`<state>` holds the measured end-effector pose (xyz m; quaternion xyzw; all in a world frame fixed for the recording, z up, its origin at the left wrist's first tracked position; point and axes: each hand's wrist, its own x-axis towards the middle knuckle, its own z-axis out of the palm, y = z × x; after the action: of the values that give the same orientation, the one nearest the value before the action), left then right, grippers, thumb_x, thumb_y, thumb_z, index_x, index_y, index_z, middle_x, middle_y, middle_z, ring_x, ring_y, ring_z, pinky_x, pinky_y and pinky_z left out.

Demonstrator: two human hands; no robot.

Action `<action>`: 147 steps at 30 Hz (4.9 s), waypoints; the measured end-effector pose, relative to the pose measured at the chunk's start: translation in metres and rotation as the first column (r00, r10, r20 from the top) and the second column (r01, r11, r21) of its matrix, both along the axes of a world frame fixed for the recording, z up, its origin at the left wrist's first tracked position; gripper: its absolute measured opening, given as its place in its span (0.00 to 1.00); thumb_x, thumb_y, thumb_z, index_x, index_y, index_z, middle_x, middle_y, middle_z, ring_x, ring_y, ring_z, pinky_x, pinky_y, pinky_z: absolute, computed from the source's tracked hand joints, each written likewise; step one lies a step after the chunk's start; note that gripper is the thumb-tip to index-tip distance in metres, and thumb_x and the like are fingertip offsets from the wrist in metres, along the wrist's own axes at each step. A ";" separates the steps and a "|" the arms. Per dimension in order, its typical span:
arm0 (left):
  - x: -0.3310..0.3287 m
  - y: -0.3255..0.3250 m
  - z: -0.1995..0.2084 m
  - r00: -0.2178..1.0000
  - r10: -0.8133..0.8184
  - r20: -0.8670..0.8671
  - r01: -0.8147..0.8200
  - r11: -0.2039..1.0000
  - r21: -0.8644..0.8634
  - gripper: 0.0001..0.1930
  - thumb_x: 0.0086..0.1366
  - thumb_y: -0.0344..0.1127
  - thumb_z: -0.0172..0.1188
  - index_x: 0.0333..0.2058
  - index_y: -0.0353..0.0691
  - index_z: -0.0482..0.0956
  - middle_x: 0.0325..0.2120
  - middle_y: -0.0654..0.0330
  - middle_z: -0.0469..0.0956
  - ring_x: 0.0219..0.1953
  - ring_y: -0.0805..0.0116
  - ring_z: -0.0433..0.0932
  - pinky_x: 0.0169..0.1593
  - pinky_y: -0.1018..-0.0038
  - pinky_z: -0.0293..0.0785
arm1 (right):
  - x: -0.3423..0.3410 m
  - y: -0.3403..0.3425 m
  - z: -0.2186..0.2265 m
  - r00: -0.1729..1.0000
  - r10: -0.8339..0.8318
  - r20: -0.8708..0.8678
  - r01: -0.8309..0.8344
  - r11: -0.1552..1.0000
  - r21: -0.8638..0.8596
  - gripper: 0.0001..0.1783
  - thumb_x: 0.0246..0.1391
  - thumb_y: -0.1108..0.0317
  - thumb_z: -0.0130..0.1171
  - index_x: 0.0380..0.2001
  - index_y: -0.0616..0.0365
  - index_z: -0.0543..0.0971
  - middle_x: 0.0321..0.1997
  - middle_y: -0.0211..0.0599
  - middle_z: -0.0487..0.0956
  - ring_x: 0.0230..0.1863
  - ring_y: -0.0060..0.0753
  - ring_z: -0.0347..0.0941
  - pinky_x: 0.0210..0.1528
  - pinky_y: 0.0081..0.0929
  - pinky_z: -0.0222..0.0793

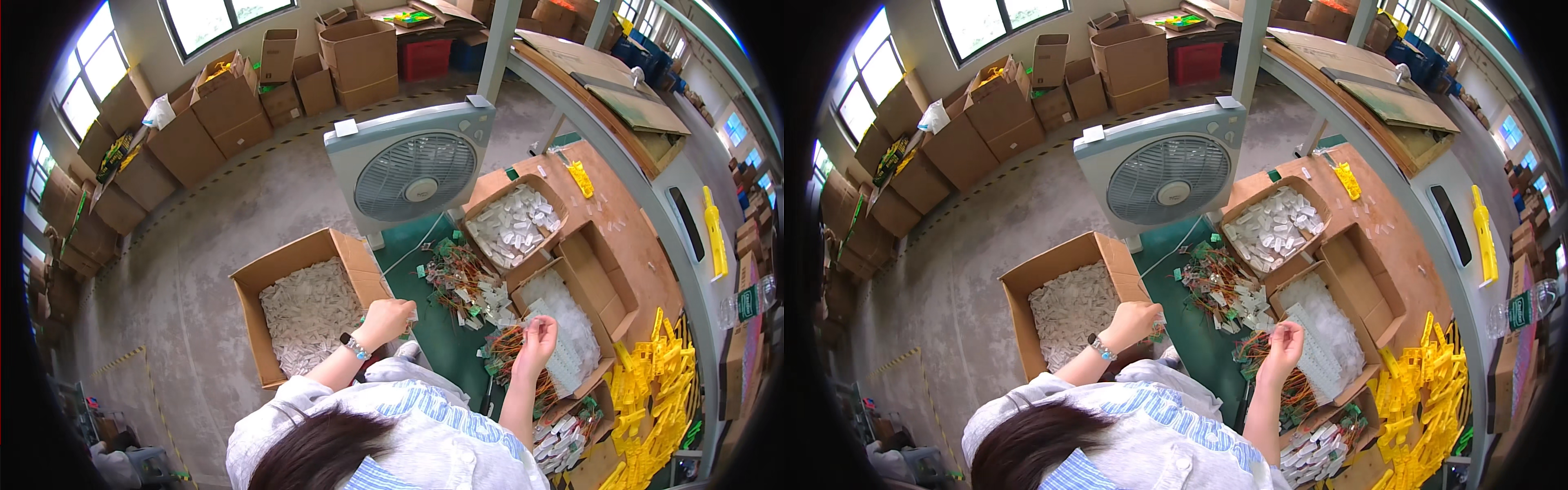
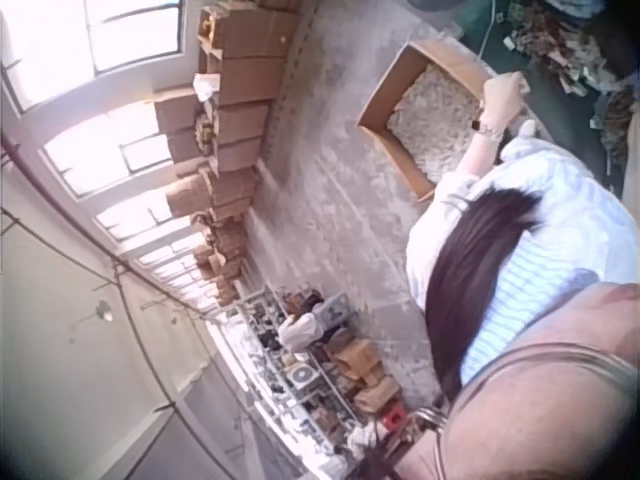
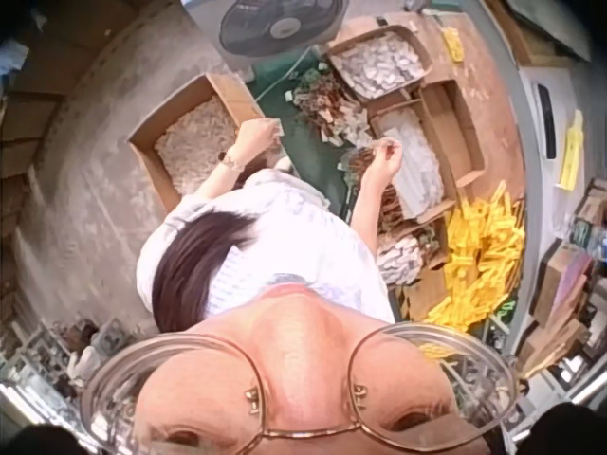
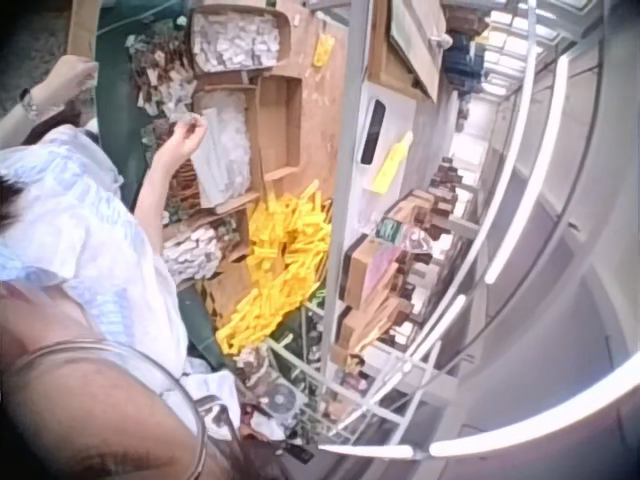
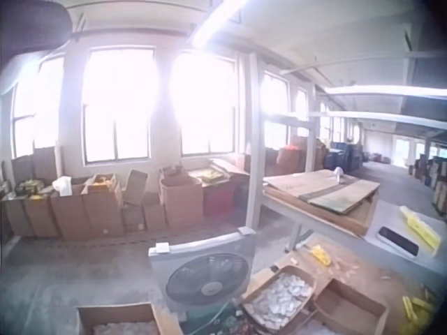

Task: The person assembles electrical components by hand, inserting small wires and metal pins into plastic housings at a factory workbench.

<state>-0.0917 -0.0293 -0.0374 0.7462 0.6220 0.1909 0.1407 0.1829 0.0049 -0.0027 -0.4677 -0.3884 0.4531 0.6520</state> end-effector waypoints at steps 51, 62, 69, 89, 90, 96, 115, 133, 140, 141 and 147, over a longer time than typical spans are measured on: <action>0.127 0.039 0.069 0.766 -0.493 0.413 0.516 0.854 0.065 0.08 0.41 0.31 0.64 0.22 0.38 0.75 0.15 0.55 0.73 0.20 0.57 0.73 0.25 0.69 0.68 | 0.039 -0.009 -0.009 0.716 0.673 -0.185 -0.698 0.692 -0.183 0.07 0.45 0.77 0.56 0.22 0.58 0.68 0.20 0.17 0.65 0.23 0.09 0.59 0.25 0.12 0.54; 0.055 0.029 0.016 0.912 -0.041 0.409 0.152 0.958 -0.243 0.09 0.46 0.32 0.61 0.26 0.35 0.76 0.21 0.52 0.75 0.25 0.55 0.75 0.28 0.69 0.68 | 0.043 -0.032 0.002 0.969 -0.225 0.099 0.231 0.971 -0.052 0.06 0.48 0.76 0.56 0.32 0.61 0.72 0.26 0.23 0.68 0.29 0.14 0.62 0.33 0.13 0.60; 0.016 0.028 -0.001 0.982 -0.042 0.184 0.082 0.973 -0.218 0.09 0.49 0.32 0.58 0.30 0.37 0.76 0.24 0.52 0.76 0.29 0.55 0.74 0.32 0.66 0.68 | 0.010 0.025 -0.035 0.943 0.096 0.317 -0.024 0.974 -0.225 0.04 0.52 0.72 0.53 0.29 0.60 0.69 0.24 0.23 0.67 0.26 0.15 0.60 0.30 0.14 0.58; 0.083 0.047 -0.004 0.901 -0.343 0.266 0.379 0.920 -0.096 0.18 0.48 0.34 0.59 0.39 0.41 0.67 0.24 0.56 0.75 0.29 0.58 0.75 0.31 0.68 0.70 | -0.038 -0.018 -0.081 0.840 0.399 0.369 -0.278 0.899 -0.339 0.12 0.41 0.69 0.63 0.27 0.63 0.73 0.27 0.36 0.76 0.27 0.23 0.72 0.29 0.21 0.67; 0.086 0.048 -0.004 0.885 -0.358 0.297 0.407 0.905 -0.122 0.17 0.48 0.34 0.60 0.38 0.41 0.68 0.24 0.56 0.76 0.29 0.57 0.75 0.31 0.68 0.70 | -0.035 -0.021 -0.083 0.847 0.368 0.383 -0.246 0.911 -0.331 0.11 0.40 0.70 0.64 0.25 0.63 0.73 0.26 0.37 0.76 0.26 0.25 0.72 0.28 0.21 0.67; 0.093 0.053 -0.012 0.823 -0.491 0.284 0.548 0.819 -0.172 0.10 0.48 0.37 0.60 0.28 0.38 0.74 0.23 0.55 0.76 0.28 0.55 0.75 0.31 0.67 0.70 | -0.031 -0.040 -0.079 0.886 0.198 0.420 -0.103 0.966 -0.236 0.09 0.39 0.74 0.62 0.22 0.65 0.72 0.22 0.38 0.73 0.21 0.28 0.69 0.24 0.24 0.64; 0.094 0.038 -0.009 0.859 -0.468 0.208 0.507 0.836 -0.210 0.08 0.50 0.33 0.59 0.28 0.35 0.78 0.21 0.51 0.75 0.22 0.54 0.73 0.26 0.69 0.67 | -0.016 -0.047 -0.099 0.888 0.254 0.382 -0.134 0.941 -0.312 0.09 0.41 0.73 0.61 0.25 0.63 0.72 0.23 0.37 0.75 0.22 0.26 0.71 0.26 0.23 0.66; 0.121 0.040 -0.018 0.866 -0.462 0.192 0.498 0.834 -0.236 0.08 0.46 0.32 0.61 0.27 0.36 0.77 0.22 0.52 0.75 0.24 0.54 0.73 0.27 0.68 0.68 | -0.013 -0.057 -0.102 0.883 0.065 0.465 0.012 0.987 -0.162 0.08 0.36 0.76 0.59 0.23 0.62 0.72 0.23 0.41 0.73 0.24 0.41 0.70 0.26 0.31 0.64; 0.128 0.043 -0.005 0.766 -0.587 0.262 0.622 0.780 -0.070 0.07 0.45 0.27 0.61 0.27 0.36 0.76 0.18 0.52 0.73 0.20 0.58 0.72 0.24 0.71 0.66 | 0.009 -0.050 -0.088 0.944 0.314 0.100 -0.286 0.931 -0.225 0.08 0.36 0.77 0.59 0.24 0.62 0.71 0.23 0.42 0.73 0.23 0.41 0.70 0.25 0.32 0.64; 0.134 0.040 -0.008 0.810 -0.558 0.180 0.569 0.822 -0.012 0.08 0.45 0.28 0.61 0.27 0.36 0.76 0.17 0.52 0.72 0.19 0.58 0.72 0.23 0.70 0.65 | 0.007 -0.050 -0.084 0.918 0.161 0.364 -0.102 0.979 -0.176 0.08 0.37 0.77 0.58 0.23 0.61 0.70 0.22 0.40 0.73 0.24 0.41 0.70 0.25 0.33 0.63; 0.143 0.023 -0.012 0.927 -0.328 0.182 0.331 0.943 0.014 0.07 0.45 0.31 0.61 0.25 0.37 0.76 0.16 0.53 0.73 0.19 0.55 0.72 0.23 0.68 0.67 | 0.002 -0.056 -0.048 0.505 -0.175 0.845 0.070 0.984 0.162 0.07 0.38 0.75 0.57 0.22 0.58 0.69 0.22 0.36 0.73 0.27 0.41 0.70 0.29 0.34 0.60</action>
<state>0.0509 -0.0065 -0.0496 0.8184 0.4738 0.2267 0.2332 0.1853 -0.0508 -0.0508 -0.6208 -0.6484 0.0950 0.4302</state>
